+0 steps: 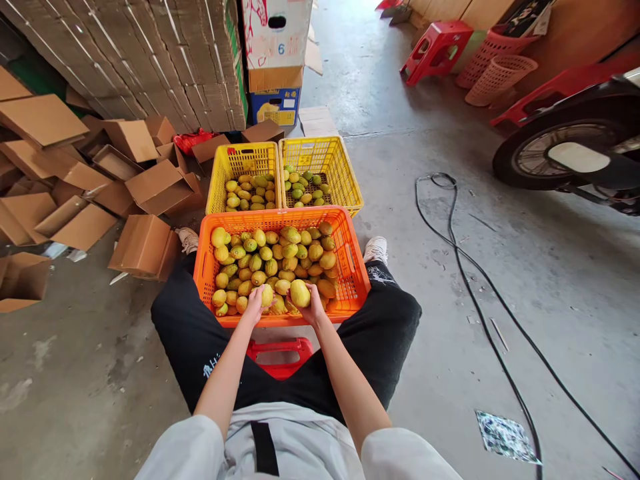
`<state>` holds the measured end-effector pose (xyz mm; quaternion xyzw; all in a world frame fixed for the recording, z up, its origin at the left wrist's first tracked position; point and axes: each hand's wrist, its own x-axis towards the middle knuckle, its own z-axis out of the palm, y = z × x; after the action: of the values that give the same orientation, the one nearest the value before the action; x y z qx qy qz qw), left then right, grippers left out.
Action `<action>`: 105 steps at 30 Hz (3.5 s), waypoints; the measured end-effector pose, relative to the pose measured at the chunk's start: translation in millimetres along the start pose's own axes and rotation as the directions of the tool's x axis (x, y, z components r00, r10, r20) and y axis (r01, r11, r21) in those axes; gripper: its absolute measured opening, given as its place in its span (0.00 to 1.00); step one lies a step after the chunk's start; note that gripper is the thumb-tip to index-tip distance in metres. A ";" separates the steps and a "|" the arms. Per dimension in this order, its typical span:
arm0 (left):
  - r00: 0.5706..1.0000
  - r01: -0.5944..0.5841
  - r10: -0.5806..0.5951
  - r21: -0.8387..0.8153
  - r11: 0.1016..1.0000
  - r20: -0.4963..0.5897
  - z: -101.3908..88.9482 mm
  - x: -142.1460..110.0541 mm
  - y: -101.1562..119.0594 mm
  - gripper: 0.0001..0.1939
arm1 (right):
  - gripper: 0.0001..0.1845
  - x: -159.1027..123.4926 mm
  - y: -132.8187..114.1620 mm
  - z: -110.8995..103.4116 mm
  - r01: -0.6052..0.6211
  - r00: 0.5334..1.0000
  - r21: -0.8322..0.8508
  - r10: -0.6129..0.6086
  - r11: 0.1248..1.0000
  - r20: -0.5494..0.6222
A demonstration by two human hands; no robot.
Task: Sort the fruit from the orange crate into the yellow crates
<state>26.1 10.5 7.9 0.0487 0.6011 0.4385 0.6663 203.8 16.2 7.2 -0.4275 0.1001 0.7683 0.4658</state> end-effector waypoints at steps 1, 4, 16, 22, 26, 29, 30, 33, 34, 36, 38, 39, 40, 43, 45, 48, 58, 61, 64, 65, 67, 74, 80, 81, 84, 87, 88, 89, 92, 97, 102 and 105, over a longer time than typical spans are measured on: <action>1.000 0.009 -0.009 0.008 1.000 0.007 0.7 0.2 0.0 0.07 | 0.08 -0.8 -0.7 0.7 -0.010 1.000 0.011 0.010 1.000 0.003; 0.999 0.033 -0.033 0.012 0.999 0.007 2.0 0.6 0.0 0.10 | 0.10 -3.3 -1.6 1.8 -0.041 0.998 0.002 0.041 0.999 0.040; 0.994 0.100 -0.103 -0.133 0.986 -0.019 -1.3 6.0 -2.6 0.15 | 0.15 -1.4 -0.8 3.0 -0.093 0.995 -0.174 0.097 0.980 0.014; 0.990 0.134 -0.138 -0.145 0.980 -0.019 -2.5 5.5 -0.3 0.18 | 0.12 -0.1 0.9 -3.4 0.004 0.995 -0.185 0.013 0.983 0.095; 0.989 0.141 -0.146 -0.126 0.982 -0.029 -3.2 5.5 2.5 0.17 | 0.13 1.4 2.9 -6.5 0.021 0.993 -0.189 0.000 0.982 0.114; 0.991 0.127 -0.129 -0.056 0.990 -0.033 -3.5 4.2 3.7 0.13 | 0.14 2.0 3.8 -7.3 0.064 0.994 -0.176 -0.048 0.982 0.093; 0.992 0.120 -0.120 -0.028 0.992 -0.026 -3.5 3.6 3.6 0.12 | 0.15 1.9 4.0 -7.4 0.093 0.993 -0.173 -0.078 0.981 0.094; 0.995 0.095 -0.095 0.014 0.995 -0.001 -3.6 1.6 2.6 0.13 | 0.18 1.0 4.8 -7.6 0.153 0.985 -0.195 -0.133 0.969 0.111; 0.996 0.089 -0.089 0.018 0.996 0.002 -3.8 1.0 2.2 0.13 | 0.20 0.8 5.2 -7.7 0.158 0.984 -0.208 -0.136 0.965 0.115; 0.997 0.071 -0.071 0.014 0.997 0.002 -4.3 0.2 1.6 0.14 | 0.21 0.7 5.9 -7.7 0.160 0.984 -0.218 -0.138 0.963 0.112; 0.999 0.054 -0.054 -0.004 0.999 0.001 -5.0 -0.2 1.4 0.15 | 0.20 1.1 6.1 -7.8 0.151 0.986 -0.204 -0.134 0.967 0.099; 0.999 0.048 -0.048 -0.017 0.999 -0.002 -5.4 -0.2 1.4 0.15 | 0.19 1.4 6.0 -7.7 0.146 0.987 -0.188 -0.131 0.971 0.091; 0.999 0.042 -0.043 -0.030 0.999 -0.003 -5.6 -0.1 1.4 0.15 | 0.18 1.6 5.8 -7.6 0.141 0.988 -0.168 -0.129 0.976 0.081; 1.000 0.015 -0.015 -0.078 0.997 0.005 -5.7 0.8 1.6 0.12 | 0.14 1.5 4.4 -6.9 0.140 0.989 -0.107 -0.134 0.984 0.058; 1.000 -0.008 0.008 -0.115 0.993 0.002 -5.4 1.4 2.0 0.10 | 0.12 0.6 3.5 -5.9 0.134 0.990 -0.091 -0.129 0.987 0.056; 1.000 -0.025 0.022 -0.140 0.990 -0.020 -5.3 1.1 2.8 0.06 | 0.10 -1.6 3.0 -3.5 0.110 0.992 -0.115 -0.102 0.987 0.078; 0.992 0.118 -0.112 -0.147 0.982 0.049 -3.0 -2.6 6.4 0.17 | 0.13 -6.7 -1.0 5.3 0.052 0.998 -0.061 -0.050 0.997 0.036; 0.990 0.136 -0.130 -0.130 0.982 0.055 -3.7 -1.6 6.0 0.19 | 0.13 -6.9 -1.6 5.0 0.038 0.998 -0.026 -0.037 0.999 0.047; 0.987 0.146 -0.137 -0.110 0.983 0.085 -4.4 -1.2 6.3 0.19 | 0.13 -7.2 -1.9 4.4 0.018 0.999 -0.015 -0.018 1.000 0.036; 0.986 0.150 -0.141 -0.108 0.983 0.085 -4.3 -1.2 6.8 0.19 | 0.12 -7.4 -1.9 4.2 0.015 0.999 -0.014 -0.014 1.000 0.030; 0.986 0.155 -0.147 -0.102 0.983 0.075 -3.6 -1.3 7.9 0.19 | 0.10 -7.7 -2.0 4.0 0.020 1.000 -0.014 -0.020 1.000 0.012; 0.998 0.057 -0.057 -0.032 0.998 -0.001 -1.7 -1.0 6.4 0.16 | 0.10 -5.9 -0.9 2.9 0.030 0.999 -0.050 -0.031 0.998 -0.018; 0.997 0.018 -0.017 -0.010 1.000 0.069 -5.5 -0.3 0.1 0.21 | 0.10 -1.6 -1.0 -2.2 0.078 0.997 -0.045 -0.079 0.996 -0.002; 0.998 0.012 -0.011 -0.011 1.000 0.060 -5.8 0.0 -0.4 0.21 | 0.11 -1.2 -1.6 -3.0 0.085 0.996 -0.046 -0.085 0.995 0.001; 1.000 -0.004 0.005 -0.024 1.000 0.031 -5.9 0.6 -0.1 0.18 | 0.12 -0.6 -3.7 -3.9 0.083 0.996 -0.030 -0.083 0.996 -0.009; 0.999 -0.006 0.009 -0.062 0.998 0.036 -5.3 -0.1 2.5 0.14 | 0.12 -1.4 -5.4 -3.4 0.079 0.997 0.013 -0.079 0.997 -0.017; 0.999 -0.003 0.007 -0.074 0.997 0.045 -5.1 -0.6 3.4 0.13 | 0.13 -1.8 -5.9 -3.0 0.078 0.997 0.026 -0.077 0.997 -0.016; 0.998 0.002 0.002 -0.080 0.997 0.056 -4.8 -1.3 4.3 0.12 | 0.13 -2.3 -6.2 -2.5 0.074 0.997 0.037 -0.073 0.997 -0.015; 0.996 0.021 -0.016 -0.064 0.998 0.087 -4.2 -3.1 6.0 0.11 | 0.13 -3.9 -6.9 -0.6 0.056 0.998 0.054 -0.055 0.997 -0.016; 0.998 0.021 -0.017 -0.067 0.998 0.061 -3.1 -2.1 6.6 0.10 | 0.15 -5.2 -6.1 2.4 0.046 0.999 0.065 -0.045 0.997 -0.011; 0.995 0.076 -0.087 -0.197 0.977 -0.046 -3.3 1.7 9.7 0.14 | 0.16 -2.3 -4.6 -0.1 0.026 1.000 0.069 -0.027 0.997 0.015; 0.988 0.129 -0.149 -0.299 0.946 -0.046 -4.8 1.7 13.6 0.19 | 0.16 -0.7 -4.6 -2.3 0.014 0.999 0.071 -0.016 0.997 0.033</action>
<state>14.7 17.7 13.3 -0.1086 0.5532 0.4766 0.6745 208.9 17.0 7.5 -0.3988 0.1162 0.7677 0.4879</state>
